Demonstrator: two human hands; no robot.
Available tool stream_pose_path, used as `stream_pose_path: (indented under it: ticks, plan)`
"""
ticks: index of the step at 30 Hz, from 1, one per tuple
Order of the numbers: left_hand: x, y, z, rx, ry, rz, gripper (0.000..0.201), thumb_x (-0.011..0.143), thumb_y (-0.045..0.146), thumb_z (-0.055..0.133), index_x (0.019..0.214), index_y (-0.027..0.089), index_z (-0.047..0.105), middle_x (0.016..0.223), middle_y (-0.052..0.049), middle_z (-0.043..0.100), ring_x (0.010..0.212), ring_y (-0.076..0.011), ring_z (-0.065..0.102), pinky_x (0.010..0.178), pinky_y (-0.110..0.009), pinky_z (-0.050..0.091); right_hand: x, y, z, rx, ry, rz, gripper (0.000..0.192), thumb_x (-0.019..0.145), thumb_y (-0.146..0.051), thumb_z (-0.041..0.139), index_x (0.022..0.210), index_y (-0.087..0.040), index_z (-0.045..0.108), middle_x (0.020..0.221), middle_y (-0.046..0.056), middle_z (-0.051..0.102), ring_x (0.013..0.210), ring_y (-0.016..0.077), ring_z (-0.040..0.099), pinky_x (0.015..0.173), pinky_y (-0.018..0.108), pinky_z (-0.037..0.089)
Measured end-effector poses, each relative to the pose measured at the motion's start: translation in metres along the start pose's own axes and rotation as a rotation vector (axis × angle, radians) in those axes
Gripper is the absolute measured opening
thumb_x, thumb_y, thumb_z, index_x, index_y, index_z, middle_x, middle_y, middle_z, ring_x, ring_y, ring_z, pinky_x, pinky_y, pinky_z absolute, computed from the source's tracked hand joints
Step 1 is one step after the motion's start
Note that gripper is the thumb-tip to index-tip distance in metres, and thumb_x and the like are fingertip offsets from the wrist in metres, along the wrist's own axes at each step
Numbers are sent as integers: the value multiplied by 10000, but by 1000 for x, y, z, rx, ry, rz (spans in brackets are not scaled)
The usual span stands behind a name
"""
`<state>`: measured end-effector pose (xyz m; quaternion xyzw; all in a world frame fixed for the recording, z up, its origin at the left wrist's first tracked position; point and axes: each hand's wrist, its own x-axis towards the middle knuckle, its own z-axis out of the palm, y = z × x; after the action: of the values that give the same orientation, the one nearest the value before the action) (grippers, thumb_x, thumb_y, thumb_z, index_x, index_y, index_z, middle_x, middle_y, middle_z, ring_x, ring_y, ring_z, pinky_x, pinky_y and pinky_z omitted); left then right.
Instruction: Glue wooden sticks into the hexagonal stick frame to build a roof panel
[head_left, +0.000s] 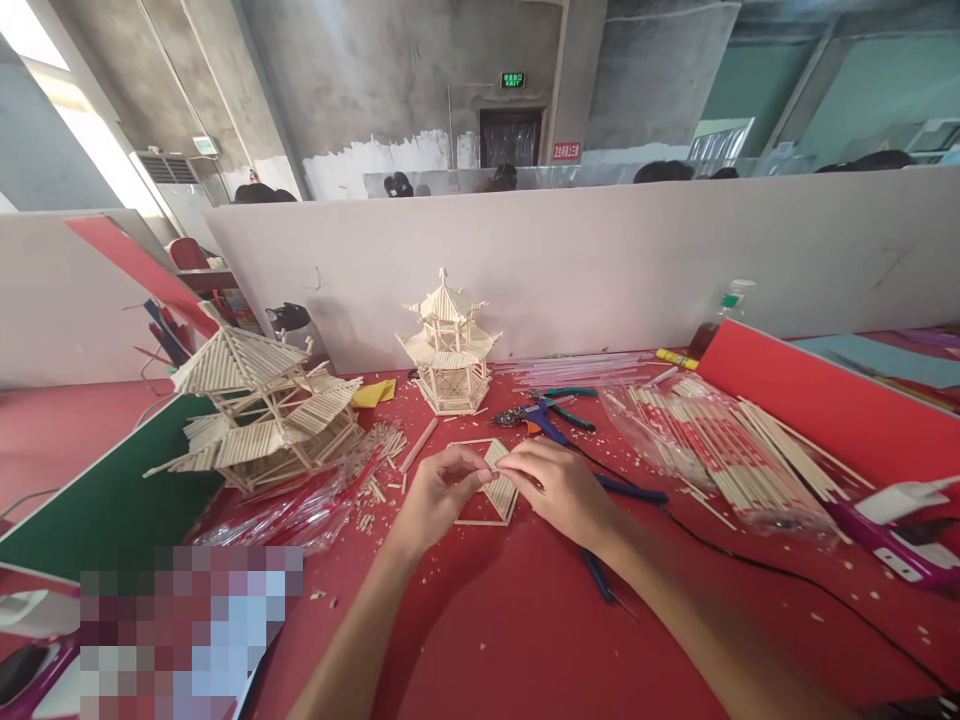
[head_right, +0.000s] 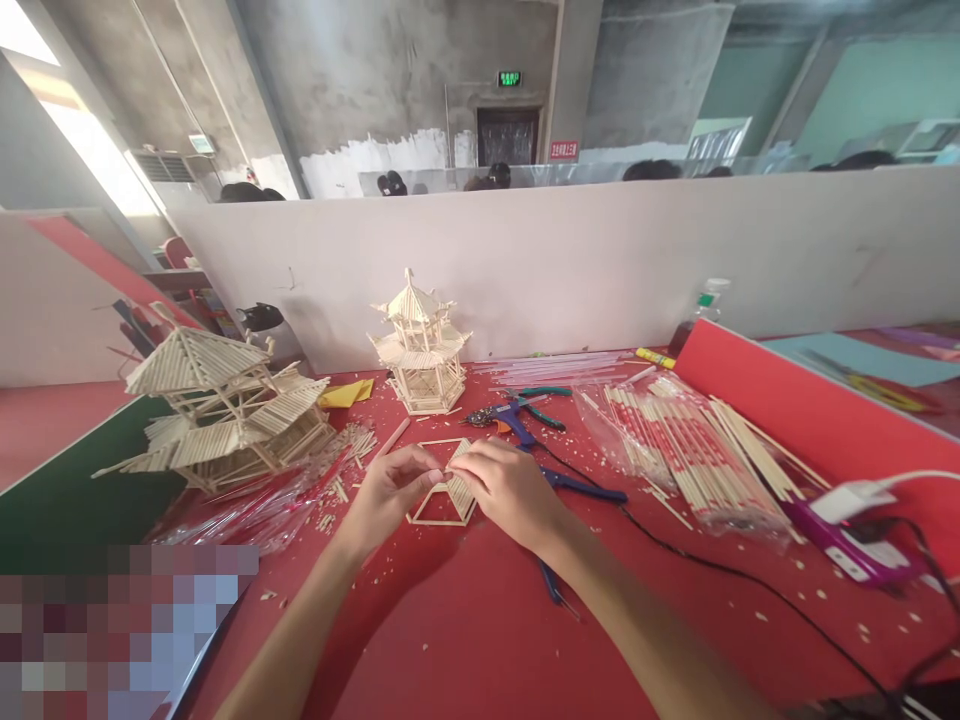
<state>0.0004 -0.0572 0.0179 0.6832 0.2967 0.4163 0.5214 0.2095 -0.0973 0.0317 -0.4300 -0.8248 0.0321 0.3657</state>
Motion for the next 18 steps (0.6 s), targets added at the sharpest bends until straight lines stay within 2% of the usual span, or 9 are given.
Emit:
stream_pose_path:
  ticks: [4,8,11,18]
  plan:
    - [-1,0,-4,173,-47,39,228,963,409,651,882,197,622,827,-15,633,765,-158,579,712,-262,437,-1,1,-1,-37,-19,-45,242,1081,-262,493,1051,-233,731,966,66,722,917,228,627,840,361,499]
    - [-5,1,-9,353,-159,101,153,1027,321,519,922,213,544,872,-12,595,784,-159,534,731,-268,418,-1,1,1,-35,-57,-76,229,1063,-184,508,1059,-216,735,988,68,711,917,220,605,849,347,492]
    - [-7,5,-11,453,-223,125,144,1048,273,443,938,211,512,866,-9,562,780,-162,509,746,-279,407,-2,1,5,-5,-38,-88,201,1040,-146,546,1034,-202,739,955,60,704,891,210,600,821,328,480]
    - [-10,10,-19,522,-284,75,171,1076,257,364,953,215,476,902,-14,542,837,-170,506,793,-290,400,-1,-5,12,69,-6,-6,150,1001,-112,612,960,-188,735,862,36,690,818,188,569,758,300,446]
